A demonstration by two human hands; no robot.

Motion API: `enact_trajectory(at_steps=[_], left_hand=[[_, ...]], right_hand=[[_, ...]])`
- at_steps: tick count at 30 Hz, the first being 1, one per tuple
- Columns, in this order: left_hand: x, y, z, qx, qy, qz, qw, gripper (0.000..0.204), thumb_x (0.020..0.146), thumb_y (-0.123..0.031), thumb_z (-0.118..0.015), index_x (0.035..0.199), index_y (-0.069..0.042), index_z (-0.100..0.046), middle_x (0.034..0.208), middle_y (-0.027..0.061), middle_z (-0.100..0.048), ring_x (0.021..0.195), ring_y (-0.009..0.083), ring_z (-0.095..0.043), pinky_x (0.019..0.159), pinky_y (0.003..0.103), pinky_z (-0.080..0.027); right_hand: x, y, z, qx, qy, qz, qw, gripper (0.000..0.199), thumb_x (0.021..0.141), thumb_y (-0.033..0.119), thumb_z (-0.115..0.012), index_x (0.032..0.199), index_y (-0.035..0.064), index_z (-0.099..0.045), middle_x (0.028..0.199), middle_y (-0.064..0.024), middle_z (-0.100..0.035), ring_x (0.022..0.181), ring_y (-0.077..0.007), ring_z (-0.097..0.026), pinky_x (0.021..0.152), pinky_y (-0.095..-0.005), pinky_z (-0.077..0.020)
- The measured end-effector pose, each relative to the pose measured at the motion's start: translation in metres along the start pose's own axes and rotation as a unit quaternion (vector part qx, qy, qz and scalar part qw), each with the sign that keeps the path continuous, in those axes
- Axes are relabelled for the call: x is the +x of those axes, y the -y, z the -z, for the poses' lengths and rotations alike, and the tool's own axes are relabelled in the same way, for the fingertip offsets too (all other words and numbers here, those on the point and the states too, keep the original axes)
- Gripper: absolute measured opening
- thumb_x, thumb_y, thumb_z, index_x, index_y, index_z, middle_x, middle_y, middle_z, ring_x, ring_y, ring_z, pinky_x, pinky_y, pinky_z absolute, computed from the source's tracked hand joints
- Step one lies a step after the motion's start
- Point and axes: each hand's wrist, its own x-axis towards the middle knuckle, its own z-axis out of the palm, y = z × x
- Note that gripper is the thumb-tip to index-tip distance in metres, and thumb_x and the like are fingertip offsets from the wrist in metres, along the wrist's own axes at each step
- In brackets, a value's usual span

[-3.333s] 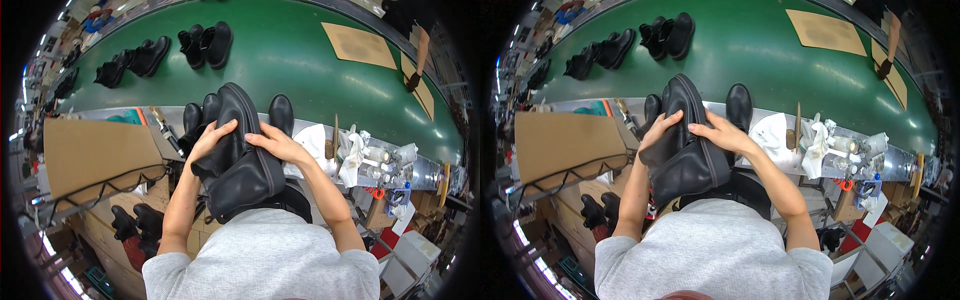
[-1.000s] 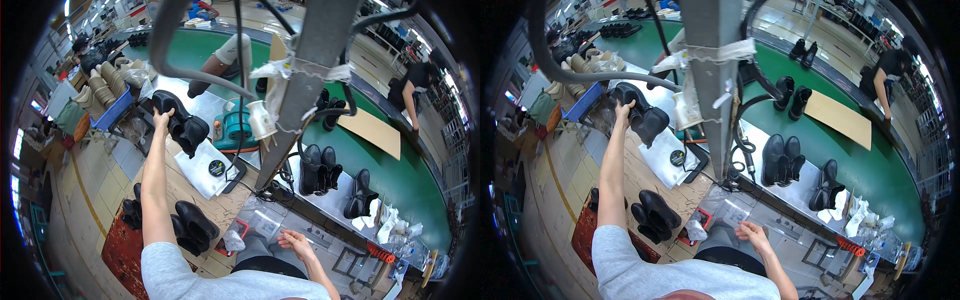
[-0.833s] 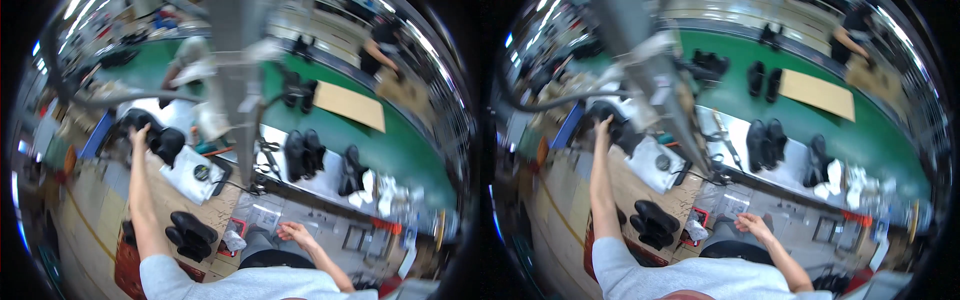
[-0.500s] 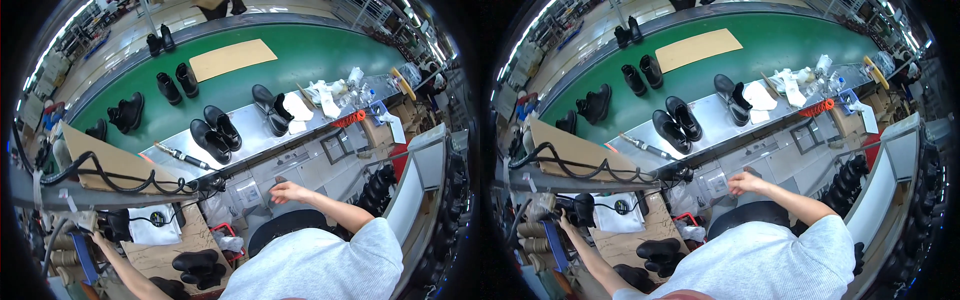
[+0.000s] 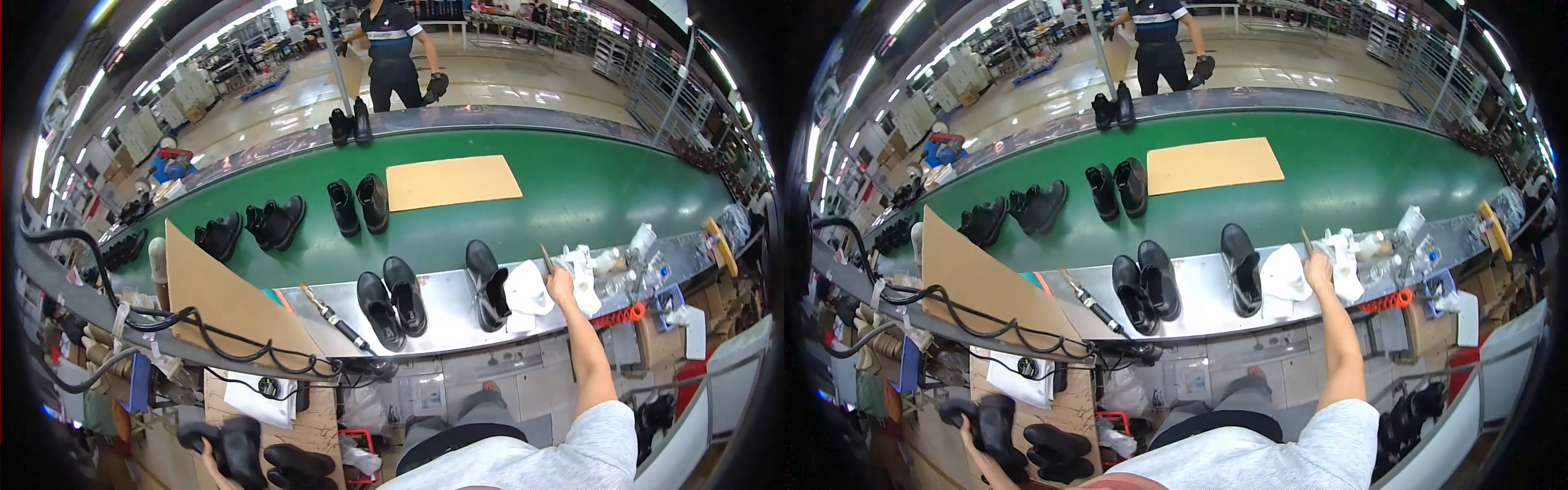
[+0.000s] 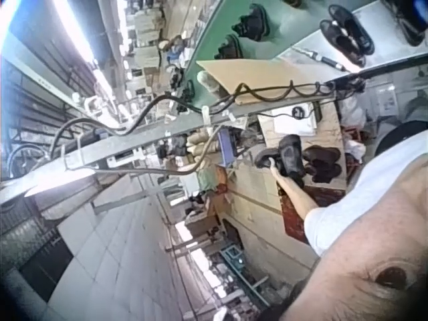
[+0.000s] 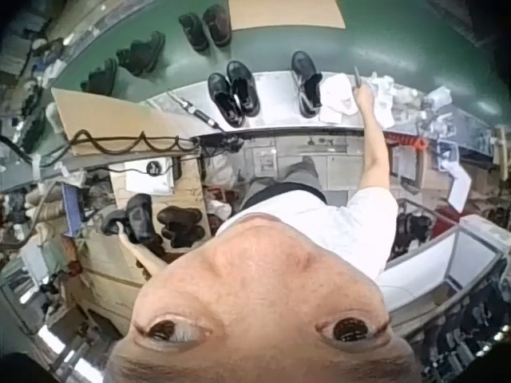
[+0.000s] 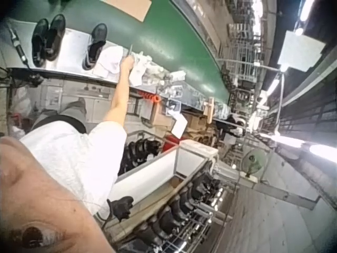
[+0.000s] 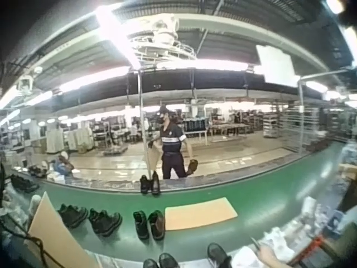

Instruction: Cleaning and inspecting black boots on a production line.

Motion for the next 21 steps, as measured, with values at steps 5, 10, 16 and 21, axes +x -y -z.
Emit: enact_trajectory(at_steps=[5, 10, 16, 21], left_hand=[[-0.142, 0.108, -0.061, 0.021, 0.067, 0.070, 0.995, 0.042, 0.083, -0.033, -0.059, 0.110, -0.001, -0.054, 0.095, 0.0098, -0.062, 0.080, 0.0249, -0.063, 0.074, 0.037, -0.052], [-0.167, 0.203, -0.159, 0.022, 0.140, 0.199, 0.970, 0.045, 0.082, -0.006, -0.061, 0.123, -0.001, -0.045, 0.112, 0.0107, -0.057, 0.097, 0.0245, -0.058, 0.086, 0.035, -0.046], [-0.197, 0.212, -0.303, 0.214, 0.223, 0.204, 0.929, 0.051, 0.079, -0.016, -0.067, 0.124, -0.005, -0.045, 0.106, 0.0053, -0.057, 0.094, 0.0160, -0.055, 0.084, 0.029, -0.044], [-0.171, 0.219, -0.345, 0.212, 0.318, 0.231, 0.895, 0.079, 0.072, -0.011, -0.072, 0.137, -0.007, -0.027, 0.118, 0.0105, -0.050, 0.105, 0.0210, -0.052, 0.090, 0.032, -0.043]], right_hand=[[0.061, -0.022, -0.047, -0.083, 0.082, 0.051, 0.992, 0.021, 0.085, 0.009, -0.042, 0.091, -0.0048, -0.056, 0.093, -0.0247, -0.058, 0.084, -0.0374, -0.061, 0.072, -0.0421, -0.0518], [0.079, -0.062, -0.073, -0.083, 0.062, 0.125, 0.987, 0.023, 0.083, 0.013, -0.048, 0.097, -0.0048, -0.048, 0.095, -0.0265, -0.055, 0.084, -0.0404, -0.060, 0.071, -0.0455, -0.0505], [0.008, 0.033, 0.072, 0.320, 0.197, 0.178, 0.910, 0.029, 0.091, 0.022, -0.044, 0.104, -0.0021, -0.055, 0.063, -0.0090, -0.051, 0.059, -0.0216, -0.052, 0.059, -0.0329, -0.0434], [-0.085, 0.079, 0.130, 0.474, 0.555, 0.113, 0.674, 0.029, 0.092, 0.014, -0.047, 0.117, -0.0005, -0.051, 0.078, -0.0006, -0.052, 0.063, -0.0065, -0.052, 0.056, -0.0206, -0.0464]])
